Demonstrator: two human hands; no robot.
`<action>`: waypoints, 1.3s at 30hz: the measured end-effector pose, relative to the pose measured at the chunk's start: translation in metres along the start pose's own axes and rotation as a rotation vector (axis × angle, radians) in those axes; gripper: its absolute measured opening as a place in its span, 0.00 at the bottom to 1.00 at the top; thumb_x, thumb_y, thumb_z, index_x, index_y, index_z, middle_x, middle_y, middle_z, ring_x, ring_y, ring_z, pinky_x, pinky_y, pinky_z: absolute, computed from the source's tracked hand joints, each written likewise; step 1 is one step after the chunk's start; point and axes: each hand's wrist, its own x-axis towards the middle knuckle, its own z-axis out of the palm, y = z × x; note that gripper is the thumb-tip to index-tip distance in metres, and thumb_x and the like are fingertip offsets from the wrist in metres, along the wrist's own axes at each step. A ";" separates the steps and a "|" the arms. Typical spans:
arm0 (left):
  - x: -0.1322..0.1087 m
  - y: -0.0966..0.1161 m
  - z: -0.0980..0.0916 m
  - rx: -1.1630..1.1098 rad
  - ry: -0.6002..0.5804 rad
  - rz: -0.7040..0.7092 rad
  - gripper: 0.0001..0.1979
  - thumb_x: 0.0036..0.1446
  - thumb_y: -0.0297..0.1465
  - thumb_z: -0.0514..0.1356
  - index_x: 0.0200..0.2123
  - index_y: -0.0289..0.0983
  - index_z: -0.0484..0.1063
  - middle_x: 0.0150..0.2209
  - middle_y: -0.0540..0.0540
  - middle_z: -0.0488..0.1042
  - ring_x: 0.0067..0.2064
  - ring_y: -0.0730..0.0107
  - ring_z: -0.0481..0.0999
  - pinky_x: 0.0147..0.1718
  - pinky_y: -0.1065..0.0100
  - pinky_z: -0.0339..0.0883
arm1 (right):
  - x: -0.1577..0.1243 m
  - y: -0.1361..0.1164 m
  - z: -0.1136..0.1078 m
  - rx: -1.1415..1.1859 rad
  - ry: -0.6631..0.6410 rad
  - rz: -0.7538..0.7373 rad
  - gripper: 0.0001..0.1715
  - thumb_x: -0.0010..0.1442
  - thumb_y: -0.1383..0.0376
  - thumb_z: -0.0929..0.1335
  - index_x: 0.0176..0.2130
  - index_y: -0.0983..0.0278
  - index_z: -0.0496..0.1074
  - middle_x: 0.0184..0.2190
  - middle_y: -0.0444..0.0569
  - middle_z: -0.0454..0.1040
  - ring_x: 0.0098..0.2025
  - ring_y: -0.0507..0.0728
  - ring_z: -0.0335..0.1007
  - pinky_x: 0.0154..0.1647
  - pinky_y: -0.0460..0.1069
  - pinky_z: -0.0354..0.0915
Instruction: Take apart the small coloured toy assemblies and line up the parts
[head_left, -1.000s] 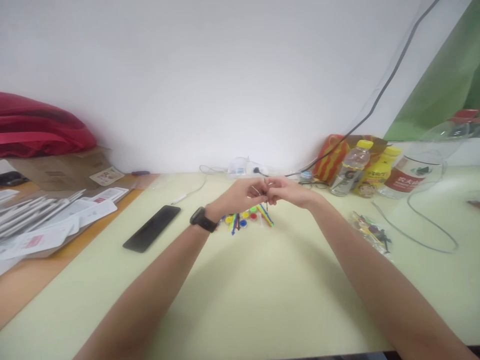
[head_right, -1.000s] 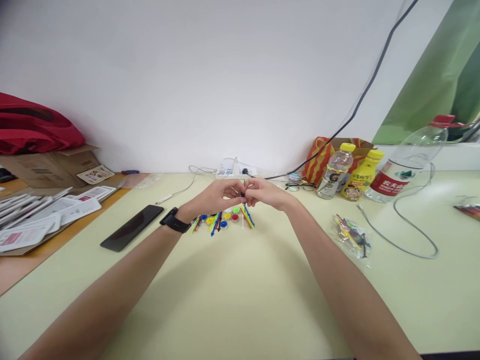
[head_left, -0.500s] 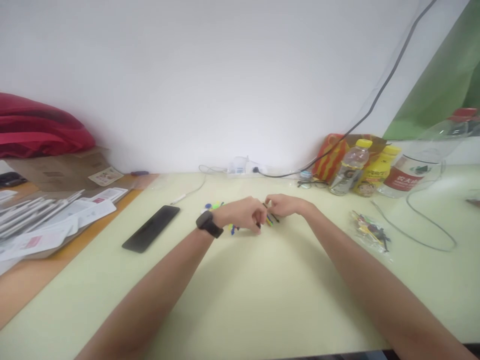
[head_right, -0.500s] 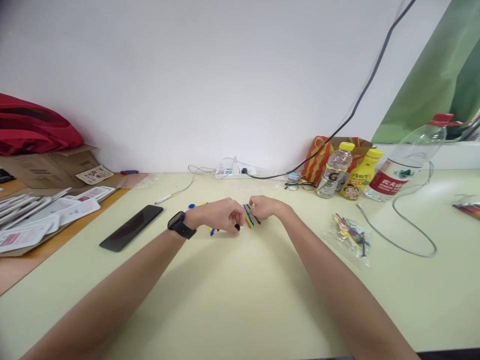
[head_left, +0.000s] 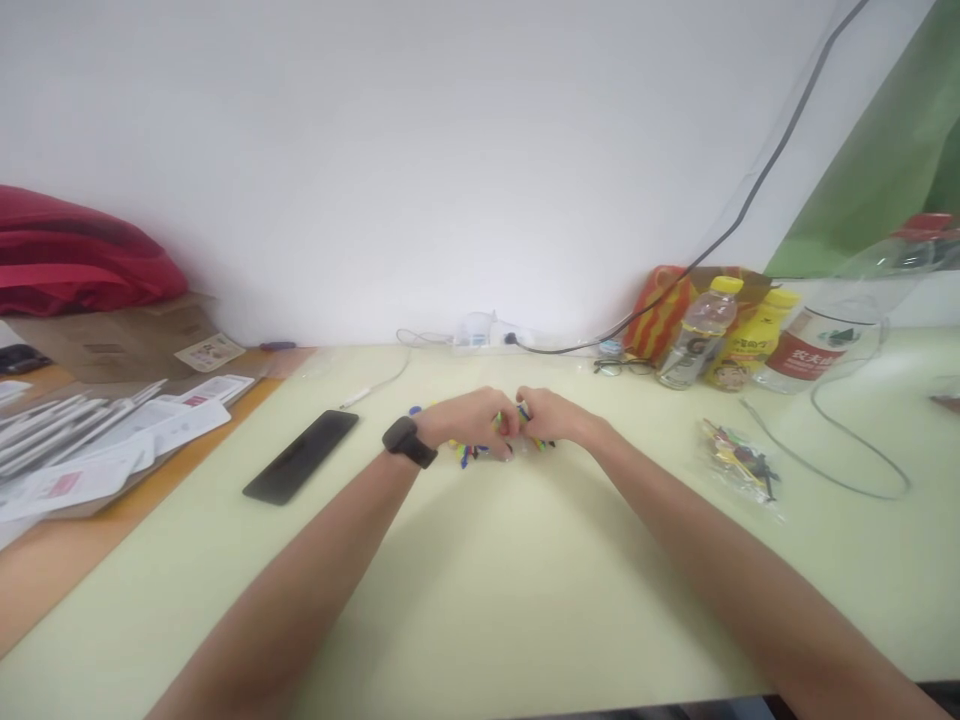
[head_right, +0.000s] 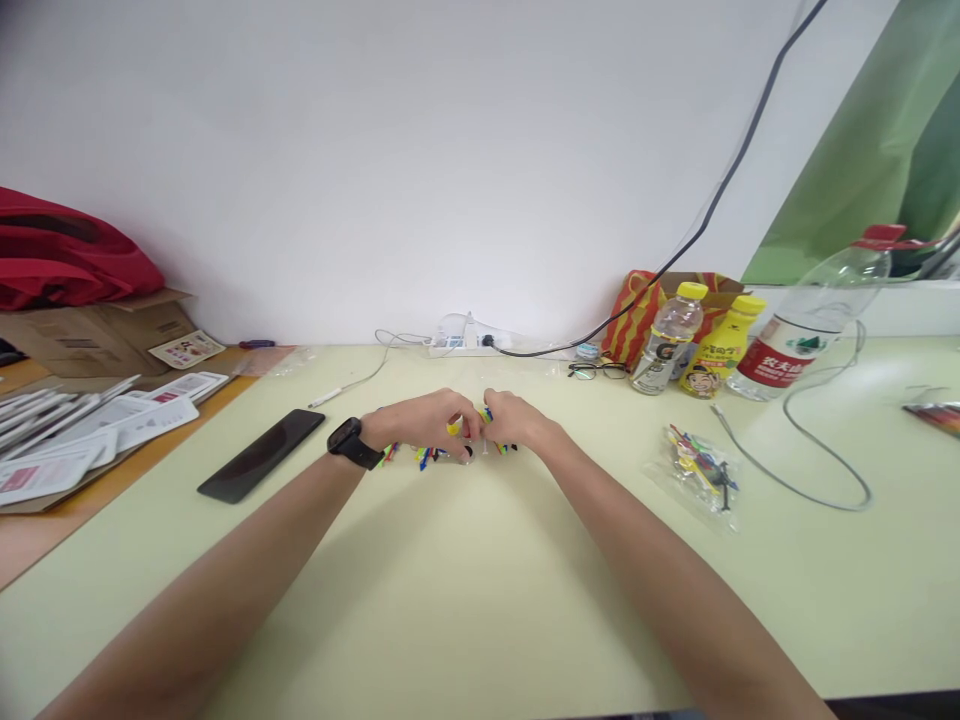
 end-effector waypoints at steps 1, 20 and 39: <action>0.000 -0.002 0.000 0.018 0.025 0.006 0.12 0.48 0.36 0.73 0.37 0.40 0.82 0.37 0.49 0.80 0.37 0.65 0.77 0.36 0.67 0.67 | 0.000 0.000 0.000 0.000 0.000 -0.001 0.24 0.58 0.61 0.72 0.52 0.64 0.68 0.48 0.58 0.78 0.43 0.61 0.77 0.30 0.47 0.62; -0.011 -0.034 -0.009 0.143 0.054 -0.170 0.34 0.43 0.46 0.73 0.55 0.44 0.77 0.51 0.46 0.81 0.50 0.54 0.80 0.48 0.65 0.70 | -0.001 -0.004 -0.005 0.043 -0.013 -0.046 0.16 0.62 0.62 0.72 0.49 0.64 0.75 0.45 0.53 0.81 0.43 0.57 0.77 0.35 0.45 0.64; -0.016 -0.031 -0.019 0.150 0.135 -0.170 0.30 0.57 0.52 0.63 0.56 0.41 0.77 0.54 0.39 0.80 0.52 0.54 0.80 0.47 0.63 0.72 | -0.002 -0.013 0.000 0.326 -0.103 0.049 0.16 0.67 0.67 0.67 0.54 0.66 0.69 0.45 0.56 0.83 0.32 0.55 0.82 0.33 0.46 0.72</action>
